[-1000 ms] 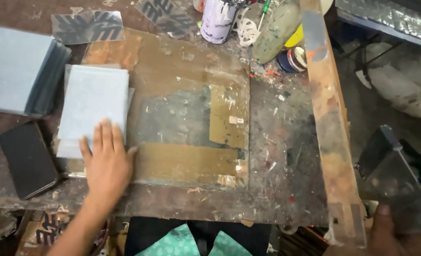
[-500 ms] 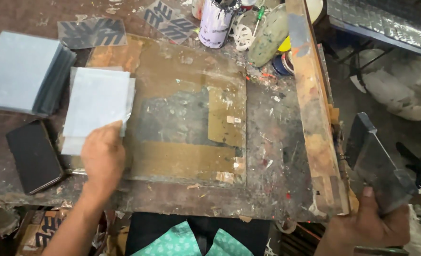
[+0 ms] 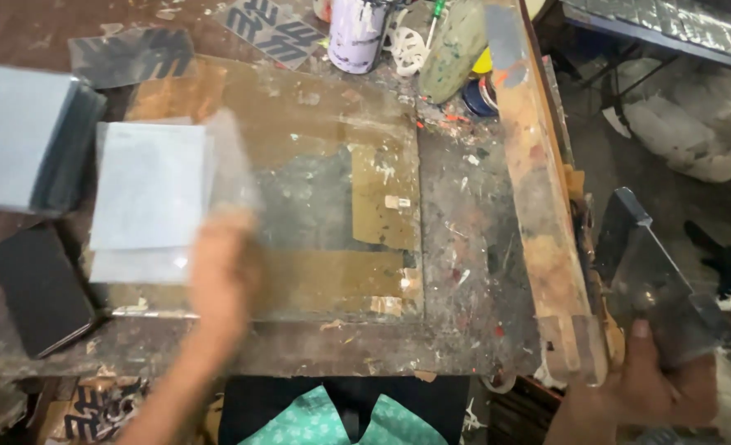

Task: The person performs screen printing by repeatedly pulling a squeegee across a wooden frame to transfer ink onto sheets of paper. They lift the frame to reveal the printed design, place a new sheet, and repeat the process. Towards the end, they dip the squeegee into a container of black ink to reload it.

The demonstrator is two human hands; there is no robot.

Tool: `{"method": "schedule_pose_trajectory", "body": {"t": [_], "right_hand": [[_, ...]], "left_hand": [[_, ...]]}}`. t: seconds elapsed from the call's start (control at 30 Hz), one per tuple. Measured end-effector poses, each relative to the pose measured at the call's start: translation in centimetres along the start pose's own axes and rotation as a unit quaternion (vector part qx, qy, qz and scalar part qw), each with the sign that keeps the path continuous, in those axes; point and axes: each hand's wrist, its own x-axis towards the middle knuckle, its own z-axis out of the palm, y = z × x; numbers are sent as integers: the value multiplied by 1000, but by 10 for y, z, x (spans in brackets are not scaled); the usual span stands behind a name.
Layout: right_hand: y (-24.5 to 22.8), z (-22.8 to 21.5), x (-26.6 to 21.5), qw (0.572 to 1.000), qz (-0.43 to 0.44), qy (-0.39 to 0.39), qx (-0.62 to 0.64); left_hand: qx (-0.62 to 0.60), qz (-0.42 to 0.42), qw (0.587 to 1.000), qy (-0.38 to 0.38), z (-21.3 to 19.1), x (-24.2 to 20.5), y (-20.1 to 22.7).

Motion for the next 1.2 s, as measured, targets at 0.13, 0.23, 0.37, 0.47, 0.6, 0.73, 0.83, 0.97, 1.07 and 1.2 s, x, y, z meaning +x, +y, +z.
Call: {"method": "schedule_pose_trajectory", "body": {"t": [0.13,0.23,0.37,0.47,0.6,0.73,0.83,0.97,1.07,1.2], "right_hand": [[50,-33,-1,999,-46,-16,24],[52,-64,4,990,39,-50,-130],[99,-106,-6,987,-73,-103,-98],[86,-110,-7,988,-33,-102,-107],[77,-114,-11,987,56,-97,-117],[99,-121,-15,989,44,-81,-114],[128,-120,-1,993,-36,-53,-95],[29,-25,-7,989,71,-53,-122],[10,18,-19,958,-130,-177,-184],[70,12,-41,919,93,-365,-115]], "left_hand": [[109,122,917,-365,53,-49,75],[106,155,893,-410,82,-22,89],[80,171,913,-361,142,18,71],[78,150,900,-403,147,20,87],[101,172,886,-419,111,-14,110],[81,175,846,-498,75,-49,125],[0,204,877,-435,67,-59,115],[-155,84,854,-490,20,-13,110],[-235,-73,909,-337,-26,21,107],[-355,-208,881,-235,-34,21,84]]}}
